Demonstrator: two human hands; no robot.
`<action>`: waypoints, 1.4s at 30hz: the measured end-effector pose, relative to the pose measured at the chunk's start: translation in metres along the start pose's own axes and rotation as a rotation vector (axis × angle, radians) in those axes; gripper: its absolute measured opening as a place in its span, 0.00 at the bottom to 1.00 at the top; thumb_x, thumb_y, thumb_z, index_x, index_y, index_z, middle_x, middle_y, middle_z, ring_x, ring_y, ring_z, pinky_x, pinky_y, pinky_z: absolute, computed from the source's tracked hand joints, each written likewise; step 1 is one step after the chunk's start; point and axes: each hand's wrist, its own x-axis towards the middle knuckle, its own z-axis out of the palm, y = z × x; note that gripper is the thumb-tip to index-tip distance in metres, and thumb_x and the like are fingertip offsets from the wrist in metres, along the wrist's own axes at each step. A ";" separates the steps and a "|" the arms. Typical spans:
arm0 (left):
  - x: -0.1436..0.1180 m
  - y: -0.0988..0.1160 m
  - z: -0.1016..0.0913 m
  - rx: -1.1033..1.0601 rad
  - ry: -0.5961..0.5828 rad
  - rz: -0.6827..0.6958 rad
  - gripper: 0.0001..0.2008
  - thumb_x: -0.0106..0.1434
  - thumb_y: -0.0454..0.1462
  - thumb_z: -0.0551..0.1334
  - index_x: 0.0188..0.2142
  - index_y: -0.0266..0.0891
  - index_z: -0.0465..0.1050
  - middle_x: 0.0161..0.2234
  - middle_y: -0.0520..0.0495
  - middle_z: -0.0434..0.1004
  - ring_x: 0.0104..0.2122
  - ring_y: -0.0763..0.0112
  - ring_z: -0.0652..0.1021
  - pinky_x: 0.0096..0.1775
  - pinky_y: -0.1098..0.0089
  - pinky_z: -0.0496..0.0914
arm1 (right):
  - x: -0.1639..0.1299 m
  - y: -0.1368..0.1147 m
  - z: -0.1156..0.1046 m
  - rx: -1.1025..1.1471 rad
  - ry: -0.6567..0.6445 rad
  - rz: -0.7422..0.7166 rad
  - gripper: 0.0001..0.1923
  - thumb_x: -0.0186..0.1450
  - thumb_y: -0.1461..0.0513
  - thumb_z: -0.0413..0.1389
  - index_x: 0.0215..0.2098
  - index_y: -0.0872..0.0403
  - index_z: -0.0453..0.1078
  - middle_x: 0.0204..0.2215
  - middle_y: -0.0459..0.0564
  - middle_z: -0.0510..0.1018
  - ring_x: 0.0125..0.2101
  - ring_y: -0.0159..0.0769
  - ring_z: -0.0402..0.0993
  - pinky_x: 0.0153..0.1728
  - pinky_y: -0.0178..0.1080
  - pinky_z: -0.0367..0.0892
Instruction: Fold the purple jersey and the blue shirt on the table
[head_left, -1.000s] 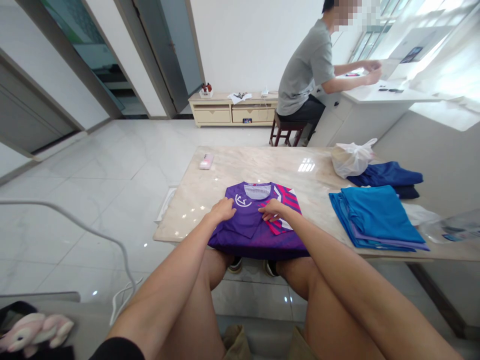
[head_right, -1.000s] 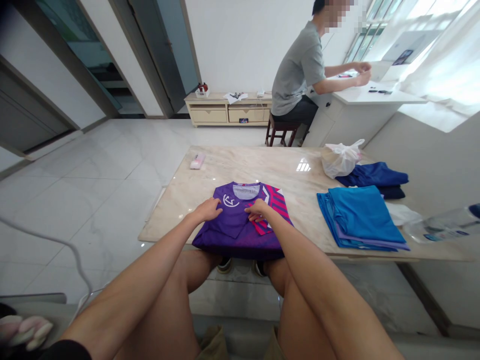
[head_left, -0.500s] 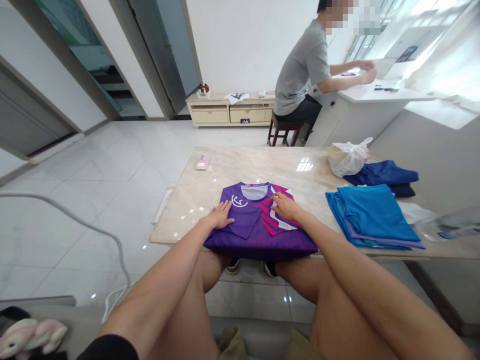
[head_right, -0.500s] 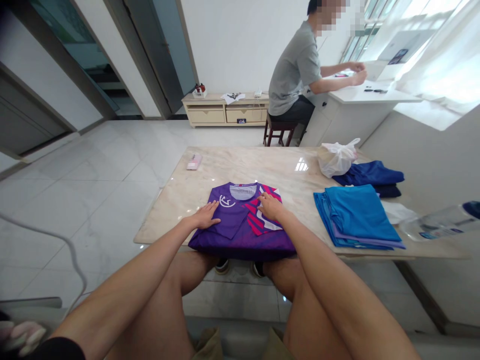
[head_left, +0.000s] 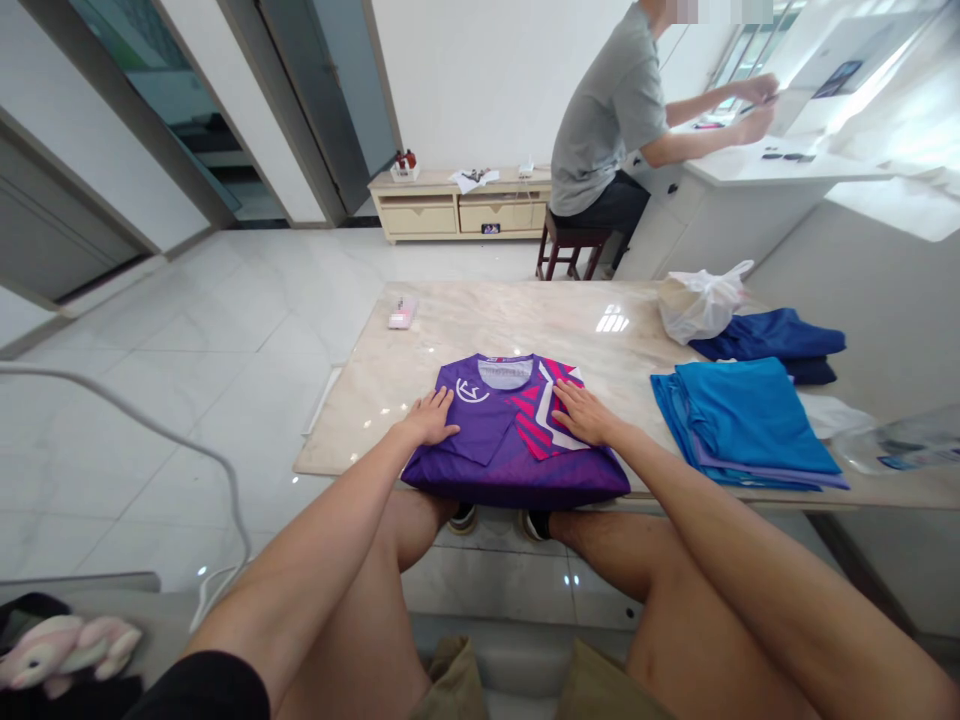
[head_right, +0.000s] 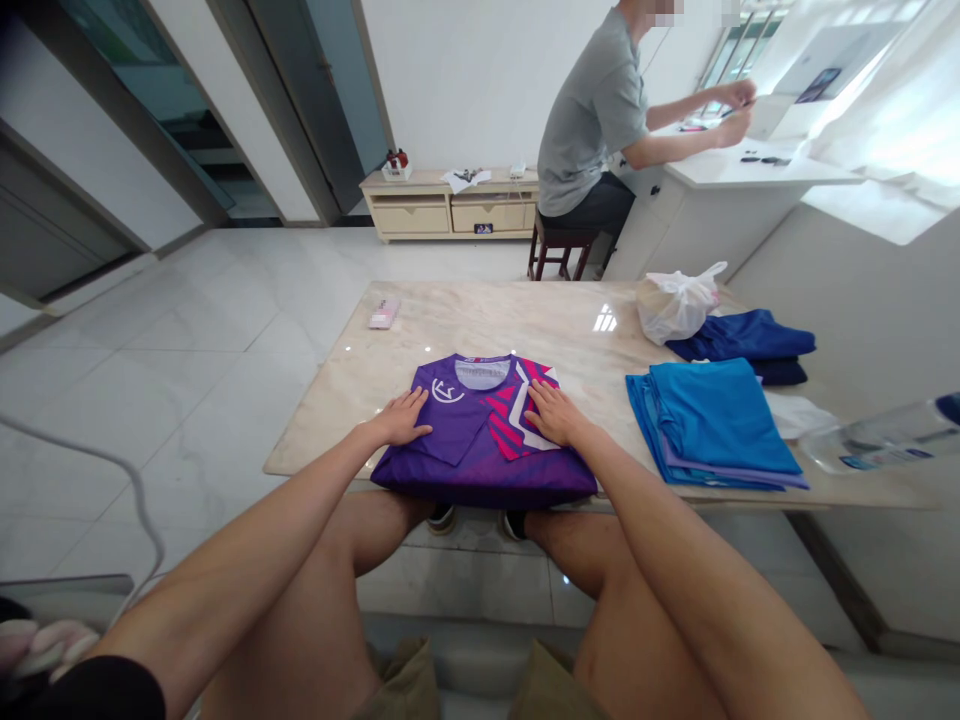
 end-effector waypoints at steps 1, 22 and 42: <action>0.001 0.001 0.000 -0.008 0.035 0.007 0.47 0.75 0.53 0.59 0.84 0.39 0.42 0.83 0.34 0.37 0.82 0.44 0.46 0.77 0.45 0.50 | 0.000 -0.002 -0.001 0.002 0.009 -0.013 0.40 0.81 0.47 0.46 0.83 0.59 0.54 0.82 0.62 0.52 0.81 0.56 0.47 0.80 0.58 0.48; 0.002 0.015 0.007 0.042 -0.107 -0.025 0.57 0.69 0.64 0.60 0.85 0.43 0.37 0.83 0.39 0.27 0.82 0.41 0.38 0.77 0.37 0.43 | 0.000 -0.031 0.007 0.049 -0.098 -0.109 0.43 0.80 0.43 0.46 0.84 0.58 0.52 0.83 0.60 0.48 0.82 0.56 0.40 0.81 0.57 0.42; 0.078 -0.045 -0.059 -0.532 0.305 -0.370 0.24 0.57 0.52 0.80 0.45 0.39 0.83 0.40 0.44 0.89 0.42 0.60 0.86 0.39 0.71 0.74 | 0.055 0.057 -0.096 0.609 -0.032 0.669 0.23 0.70 0.55 0.70 0.56 0.62 0.80 0.44 0.62 0.88 0.41 0.42 0.86 0.35 0.35 0.76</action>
